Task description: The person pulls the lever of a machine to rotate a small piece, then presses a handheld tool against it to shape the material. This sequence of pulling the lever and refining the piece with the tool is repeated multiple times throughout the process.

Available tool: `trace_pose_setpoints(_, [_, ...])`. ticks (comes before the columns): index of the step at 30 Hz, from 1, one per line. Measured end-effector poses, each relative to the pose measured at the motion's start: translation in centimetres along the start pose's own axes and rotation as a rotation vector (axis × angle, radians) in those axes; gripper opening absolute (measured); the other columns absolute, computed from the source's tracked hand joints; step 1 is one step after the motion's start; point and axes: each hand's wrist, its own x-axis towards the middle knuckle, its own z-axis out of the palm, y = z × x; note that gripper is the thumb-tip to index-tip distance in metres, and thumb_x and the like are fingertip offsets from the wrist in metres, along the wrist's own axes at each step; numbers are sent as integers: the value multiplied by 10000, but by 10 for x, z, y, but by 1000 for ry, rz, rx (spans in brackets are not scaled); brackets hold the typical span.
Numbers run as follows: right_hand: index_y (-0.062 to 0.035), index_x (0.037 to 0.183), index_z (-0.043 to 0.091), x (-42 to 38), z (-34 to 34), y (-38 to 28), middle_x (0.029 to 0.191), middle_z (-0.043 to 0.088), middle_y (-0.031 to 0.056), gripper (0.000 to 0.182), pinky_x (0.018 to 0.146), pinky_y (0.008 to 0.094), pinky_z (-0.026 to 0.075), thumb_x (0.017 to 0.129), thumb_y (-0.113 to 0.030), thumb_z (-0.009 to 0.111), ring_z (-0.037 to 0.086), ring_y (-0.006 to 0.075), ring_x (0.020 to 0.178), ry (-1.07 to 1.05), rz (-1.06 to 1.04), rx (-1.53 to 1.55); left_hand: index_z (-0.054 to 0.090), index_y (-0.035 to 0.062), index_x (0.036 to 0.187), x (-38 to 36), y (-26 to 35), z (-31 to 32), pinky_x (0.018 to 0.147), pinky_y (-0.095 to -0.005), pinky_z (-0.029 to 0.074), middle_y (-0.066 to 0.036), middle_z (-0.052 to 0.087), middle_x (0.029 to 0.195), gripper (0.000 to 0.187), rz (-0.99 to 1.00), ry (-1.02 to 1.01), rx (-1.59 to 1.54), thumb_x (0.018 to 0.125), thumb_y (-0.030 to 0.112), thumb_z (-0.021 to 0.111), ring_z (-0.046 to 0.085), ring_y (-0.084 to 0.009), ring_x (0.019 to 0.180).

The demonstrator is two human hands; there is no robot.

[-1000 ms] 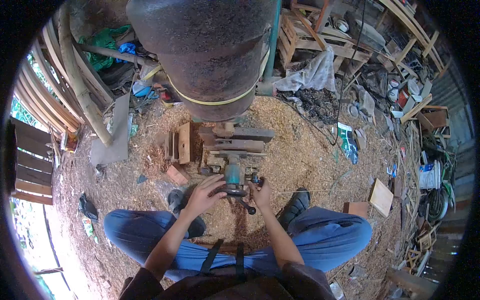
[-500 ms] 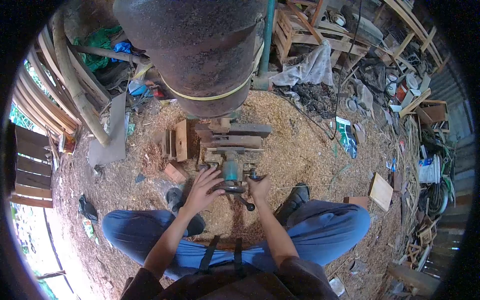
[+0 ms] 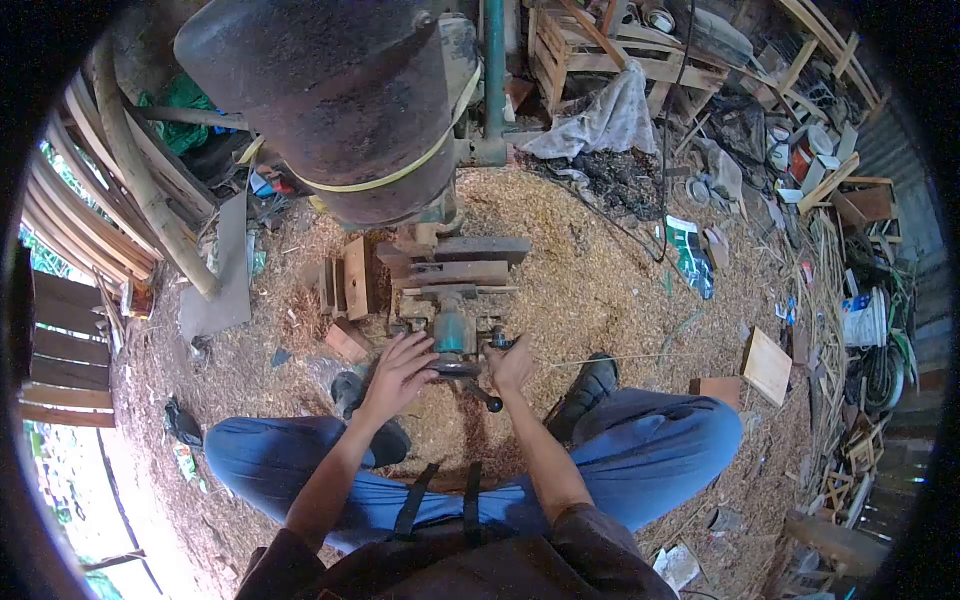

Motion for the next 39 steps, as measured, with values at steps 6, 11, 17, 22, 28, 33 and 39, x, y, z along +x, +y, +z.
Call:
trace_pose_setpoints(6, [30, 969, 502, -5, -12, -3, 868, 656, 263, 562, 758, 517, 494, 692, -297, 866, 643, 447, 848, -63, -40, 213, 735, 47, 1138, 1, 1, -2, 1175, -497, 300, -123, 635, 1341, 315, 0, 8, 8, 862, 199, 740, 488, -309, 1359])
trace_pose_setpoints(11, [-1, 1068, 451, -5, -4, 1, 801, 675, 196, 609, 898, 526, 442, 725, -325, 836, 663, 422, 842, -99, -37, 154, 732, 42, 1139, 1, -1, -1, 1168, -495, 311, -123, 636, 1341, 313, -7, 2, -17, 863, 189, 741, 493, -306, 1355])
trace_pose_setpoints(17, [2, 1118, 410, -3, 13, 10, 793, 686, 156, 624, 1086, 644, 230, 767, -337, 800, 669, 396, 885, 2, -106, -5, 725, 36, 1141, 0, -1, 2, 1158, -490, 328, -126, 636, 1336, 309, -8, 5, -18, 869, 181, 728, 500, -301, 1346])
trace_pose_setpoints(22, [-6, 1137, 383, -9, -10, -7, 845, 676, 168, 597, 1030, 636, 343, 825, -313, 788, 685, 356, 865, -180, -1, 75, 721, 31, 1137, 1, 2, 0, 1155, -489, 338, -131, 637, 1329, 305, 12, -1, 4, 867, 174, 720, 502, -303, 1339])
trace_pose_setpoints(28, [-9, 1128, 393, -3, 1, 15, 850, 609, 72, 648, 675, 324, 514, 811, -329, 859, 620, 168, 795, -263, 42, 840, 723, 29, 1127, 1, 5, -1, 1152, -489, 341, -133, 647, 1309, 305, 1, 31, 8, 861, 178, 729, 508, -305, 1333])
trace_pose_setpoints(33, [-28, 1115, 401, -1, -3, 15, 902, 550, 65, 644, 645, 291, 474, 795, -323, 876, 539, 147, 746, -321, 116, 918, 724, 44, 1146, 0, 2, 1, 1170, -493, 309, -118, 630, 1352, 304, -30, 1, -27, 873, 178, 728, 484, -298, 1367])
trace_pose_setpoints(39, [-27, 1064, 374, 6, 28, 25, 872, 537, 75, 607, 680, 347, 488, 749, -170, 873, 566, 174, 764, -159, -29, 808, 720, 36, 1144, -1, 2, 0, 1165, -494, 321, -120, 630, 1350, 309, -15, 9, -10, 867, 171, 734, 491, -302, 1361])
